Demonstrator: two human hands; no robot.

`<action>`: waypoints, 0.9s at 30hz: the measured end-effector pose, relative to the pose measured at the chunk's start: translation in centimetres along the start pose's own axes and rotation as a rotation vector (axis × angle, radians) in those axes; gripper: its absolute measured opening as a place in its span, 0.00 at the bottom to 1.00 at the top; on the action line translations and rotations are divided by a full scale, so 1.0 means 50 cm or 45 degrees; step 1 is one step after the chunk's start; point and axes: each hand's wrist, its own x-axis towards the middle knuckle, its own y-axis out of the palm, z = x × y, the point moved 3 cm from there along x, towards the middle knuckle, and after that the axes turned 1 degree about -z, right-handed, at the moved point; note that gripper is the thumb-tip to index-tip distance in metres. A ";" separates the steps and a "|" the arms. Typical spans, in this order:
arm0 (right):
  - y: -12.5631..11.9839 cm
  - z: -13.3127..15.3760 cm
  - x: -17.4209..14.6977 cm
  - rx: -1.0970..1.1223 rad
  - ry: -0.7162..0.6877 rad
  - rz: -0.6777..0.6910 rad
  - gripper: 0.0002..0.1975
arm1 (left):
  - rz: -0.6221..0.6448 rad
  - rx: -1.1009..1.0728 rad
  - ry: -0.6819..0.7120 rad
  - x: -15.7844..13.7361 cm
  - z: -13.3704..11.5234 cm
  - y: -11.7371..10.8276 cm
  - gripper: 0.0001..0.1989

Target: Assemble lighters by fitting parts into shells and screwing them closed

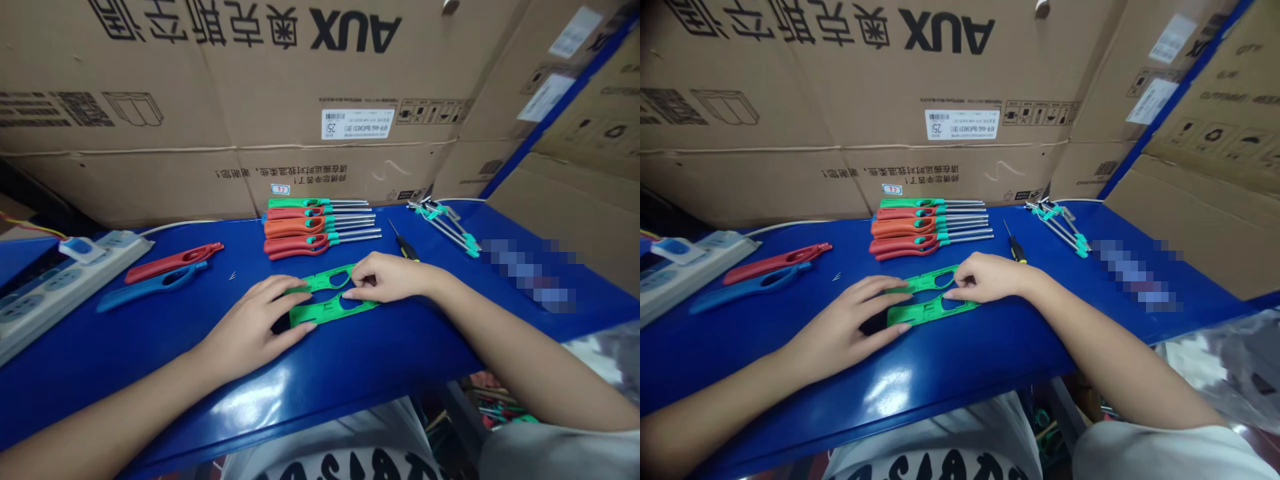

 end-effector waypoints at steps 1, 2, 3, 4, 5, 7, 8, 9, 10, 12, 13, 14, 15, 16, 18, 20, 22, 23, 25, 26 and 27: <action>-0.005 -0.001 0.000 0.002 0.004 -0.035 0.24 | 0.034 0.032 0.021 -0.001 -0.001 0.003 0.17; -0.010 -0.003 -0.001 -0.013 0.006 -0.086 0.23 | 0.062 0.055 0.036 -0.002 -0.002 0.005 0.17; -0.016 -0.006 -0.001 -0.045 0.011 -0.153 0.23 | 0.084 0.071 0.045 -0.003 -0.001 0.006 0.16; -0.023 -0.010 -0.002 -0.088 0.029 -0.230 0.22 | 0.095 0.081 0.051 -0.004 0.001 0.007 0.15; -0.030 -0.015 -0.003 -0.144 0.067 -0.305 0.20 | 0.097 0.090 0.054 -0.005 0.002 0.007 0.14; -0.044 -0.029 -0.006 -0.291 0.230 -0.416 0.14 | 0.092 0.115 0.058 -0.006 0.005 0.005 0.14; -0.053 -0.037 -0.010 -0.363 0.339 -0.448 0.12 | 0.091 0.133 0.059 -0.007 0.006 0.004 0.15; -0.062 -0.046 -0.014 -0.427 0.450 -0.468 0.10 | 0.091 0.152 0.061 -0.007 0.007 0.002 0.15; -0.074 -0.055 -0.021 -0.477 0.555 -0.482 0.10 | 0.093 0.169 0.062 -0.007 0.007 0.001 0.15; -0.101 -0.079 -0.040 -0.515 0.730 -0.515 0.14 | 0.097 0.191 0.058 -0.006 0.007 -0.002 0.16; -0.116 -0.093 -0.054 -0.520 0.826 -0.541 0.16 | 0.096 0.194 0.054 -0.006 0.007 -0.003 0.16; -0.133 -0.110 -0.071 -0.526 0.937 -0.570 0.17 | 0.094 0.193 0.051 -0.005 0.006 -0.004 0.16; -0.150 -0.129 -0.092 -0.534 1.070 -0.605 0.16 | 0.095 0.192 0.046 -0.004 0.006 -0.005 0.16; -0.165 -0.149 -0.113 -0.531 1.197 -0.632 0.13 | 0.098 0.191 0.041 -0.004 0.006 -0.005 0.16; -0.189 -0.188 -0.156 -0.516 1.414 -0.661 0.08 | 0.100 0.194 0.037 -0.004 0.006 -0.005 0.16; -0.202 -0.224 -0.189 -0.491 1.542 -0.663 0.07 | 0.094 0.199 0.036 -0.006 0.008 -0.004 0.16; -0.204 -0.254 -0.207 -0.452 1.609 -0.633 0.06 | 0.074 0.188 0.036 -0.007 0.011 -0.003 0.16; -0.201 -0.267 -0.211 -0.434 1.628 -0.617 0.06 | 0.067 0.177 0.034 -0.008 0.012 -0.003 0.16; -0.193 -0.286 -0.210 -0.400 1.653 -0.584 0.05 | 0.066 0.152 0.020 -0.008 0.015 -0.005 0.15; -0.189 -0.293 -0.208 -0.391 1.661 -0.574 0.05 | 0.072 0.140 0.008 -0.007 0.016 -0.006 0.15; -0.186 -0.298 -0.205 -0.386 1.667 -0.570 0.05 | 0.081 0.129 -0.005 -0.007 0.017 -0.008 0.14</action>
